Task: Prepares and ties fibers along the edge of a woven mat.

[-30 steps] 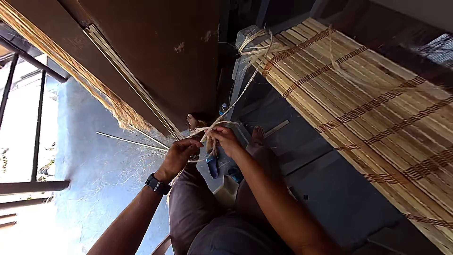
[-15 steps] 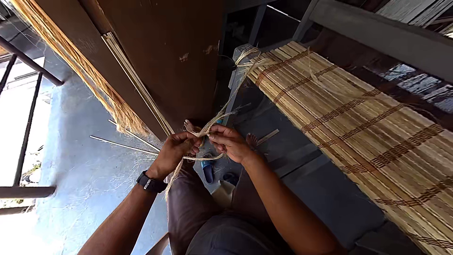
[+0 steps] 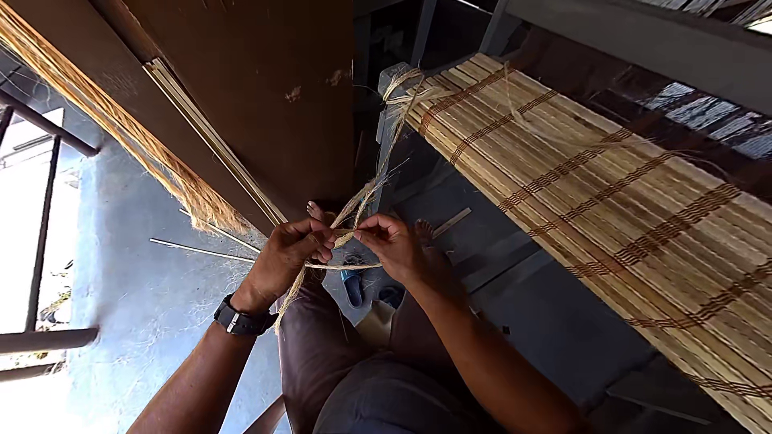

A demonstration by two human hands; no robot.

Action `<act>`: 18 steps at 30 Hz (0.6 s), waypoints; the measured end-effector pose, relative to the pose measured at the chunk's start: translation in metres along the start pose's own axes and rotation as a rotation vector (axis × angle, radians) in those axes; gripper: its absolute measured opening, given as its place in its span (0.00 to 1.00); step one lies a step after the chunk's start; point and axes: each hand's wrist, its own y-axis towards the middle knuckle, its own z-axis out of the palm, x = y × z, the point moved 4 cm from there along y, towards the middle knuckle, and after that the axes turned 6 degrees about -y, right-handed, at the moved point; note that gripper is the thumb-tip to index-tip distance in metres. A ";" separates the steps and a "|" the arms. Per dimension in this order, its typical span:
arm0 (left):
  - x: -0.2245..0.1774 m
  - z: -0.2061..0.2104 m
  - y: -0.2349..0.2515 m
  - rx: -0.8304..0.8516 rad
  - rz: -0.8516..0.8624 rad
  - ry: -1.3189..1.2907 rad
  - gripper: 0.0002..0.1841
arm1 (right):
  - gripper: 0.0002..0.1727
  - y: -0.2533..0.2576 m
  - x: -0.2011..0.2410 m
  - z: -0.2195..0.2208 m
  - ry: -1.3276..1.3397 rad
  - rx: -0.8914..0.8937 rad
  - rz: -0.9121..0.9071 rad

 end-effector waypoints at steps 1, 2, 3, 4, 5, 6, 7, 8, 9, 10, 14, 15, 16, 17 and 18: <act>-0.003 0.002 -0.001 0.031 0.026 0.113 0.09 | 0.05 -0.001 -0.001 0.000 -0.004 -0.013 -0.002; -0.005 0.003 -0.002 0.060 0.047 0.251 0.09 | 0.04 -0.002 -0.002 0.000 -0.002 -0.022 0.006; -0.006 0.005 -0.004 0.074 0.064 0.400 0.09 | 0.04 -0.003 -0.002 -0.001 0.009 -0.023 0.019; -0.006 0.007 -0.006 0.081 0.077 0.547 0.09 | 0.04 -0.004 -0.004 -0.002 0.031 -0.012 0.037; -0.006 0.009 -0.007 0.083 0.086 0.672 0.10 | 0.05 -0.005 -0.006 -0.003 0.067 0.005 0.055; -0.006 0.011 -0.009 0.089 0.093 0.760 0.10 | 0.06 -0.006 -0.008 -0.003 0.117 0.026 0.073; -0.005 0.013 -0.010 0.088 0.103 0.821 0.11 | 0.07 -0.007 -0.010 -0.002 0.177 0.050 0.090; -0.005 0.015 -0.010 0.083 0.110 0.865 0.11 | 0.09 -0.008 -0.011 -0.002 0.236 0.080 0.101; -0.004 0.016 -0.010 0.076 0.117 0.899 0.10 | 0.11 -0.009 -0.012 -0.002 0.289 0.109 0.109; -0.004 0.017 -0.010 0.069 0.118 0.928 0.10 | 0.12 -0.010 -0.011 -0.001 0.336 0.134 0.117; -0.002 0.020 -0.010 0.039 0.118 1.008 0.10 | 0.14 -0.013 -0.010 -0.002 0.442 0.185 0.144; -0.001 0.021 -0.010 0.036 0.130 1.020 0.10 | 0.13 -0.013 -0.011 -0.002 0.452 0.188 0.148; 0.000 0.022 -0.010 0.035 0.144 1.033 0.10 | 0.12 -0.013 -0.011 -0.002 0.460 0.191 0.152; 0.001 0.023 -0.010 0.037 0.161 1.047 0.10 | 0.10 -0.013 -0.012 -0.002 0.474 0.192 0.153; 0.002 0.023 -0.009 0.043 0.177 1.060 0.11 | 0.10 -0.013 -0.012 -0.001 0.494 0.187 0.153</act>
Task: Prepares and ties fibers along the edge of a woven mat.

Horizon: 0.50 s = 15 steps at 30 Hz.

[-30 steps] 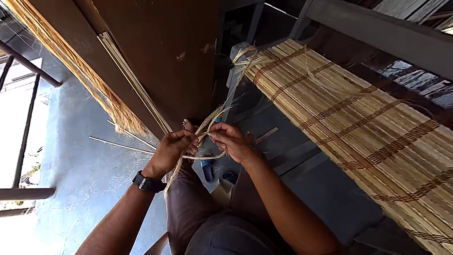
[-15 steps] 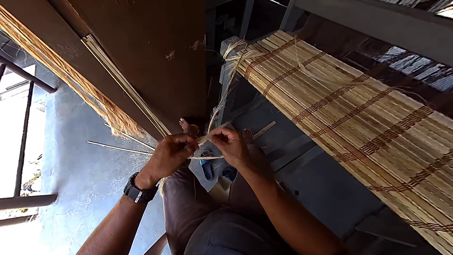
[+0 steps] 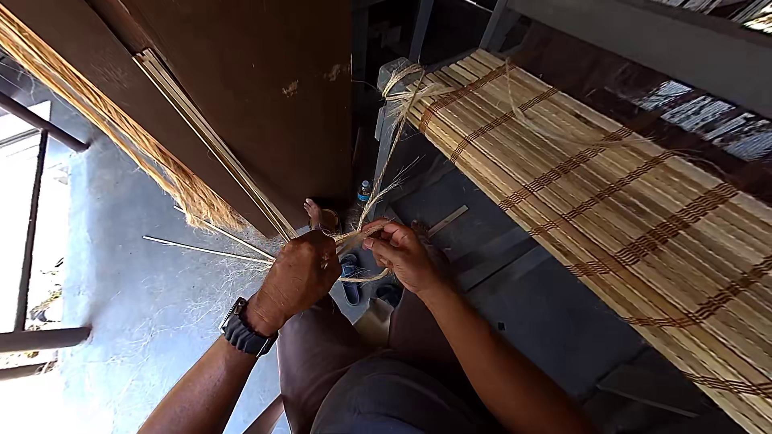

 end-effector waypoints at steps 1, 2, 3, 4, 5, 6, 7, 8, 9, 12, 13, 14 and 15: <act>0.000 0.001 0.000 0.003 0.009 0.007 0.11 | 0.09 0.000 0.000 0.000 0.018 -0.006 -0.002; 0.000 0.001 0.000 0.006 0.016 0.009 0.11 | 0.09 0.000 0.000 0.001 0.033 -0.010 -0.002; 0.000 0.000 0.000 0.006 0.025 0.010 0.11 | 0.09 0.000 -0.001 0.001 0.041 -0.013 -0.002; 0.000 0.000 0.000 0.009 0.033 0.009 0.11 | 0.10 0.000 -0.001 0.001 0.045 -0.013 -0.004; 0.000 -0.001 0.000 0.014 0.037 0.003 0.11 | 0.10 0.000 -0.001 0.001 0.039 -0.013 -0.009; 0.000 -0.001 0.000 0.018 0.039 -0.008 0.11 | 0.11 0.000 -0.001 0.001 0.024 -0.013 -0.015; 0.001 -0.002 0.000 0.029 0.030 -0.025 0.11 | 0.11 0.000 -0.001 0.002 0.005 -0.011 -0.018; 0.001 -0.002 0.000 0.042 0.014 -0.046 0.11 | 0.11 0.000 -0.002 0.002 -0.015 -0.008 -0.021; 0.002 -0.002 0.000 0.046 0.004 -0.064 0.11 | 0.12 0.000 -0.002 0.002 -0.032 -0.007 -0.021; 0.004 -0.001 0.000 0.064 -0.010 -0.103 0.10 | 0.13 0.001 -0.003 0.004 -0.044 -0.003 -0.016; 0.004 -0.001 0.000 0.068 -0.015 -0.109 0.10 | 0.12 0.001 -0.004 0.004 -0.030 -0.006 -0.014; 0.003 -0.001 0.001 0.069 -0.017 -0.111 0.10 | 0.11 0.001 -0.005 0.004 -0.013 -0.014 -0.013; 0.003 0.000 0.001 0.072 -0.019 -0.110 0.10 | 0.09 0.002 -0.005 0.003 0.005 -0.020 -0.013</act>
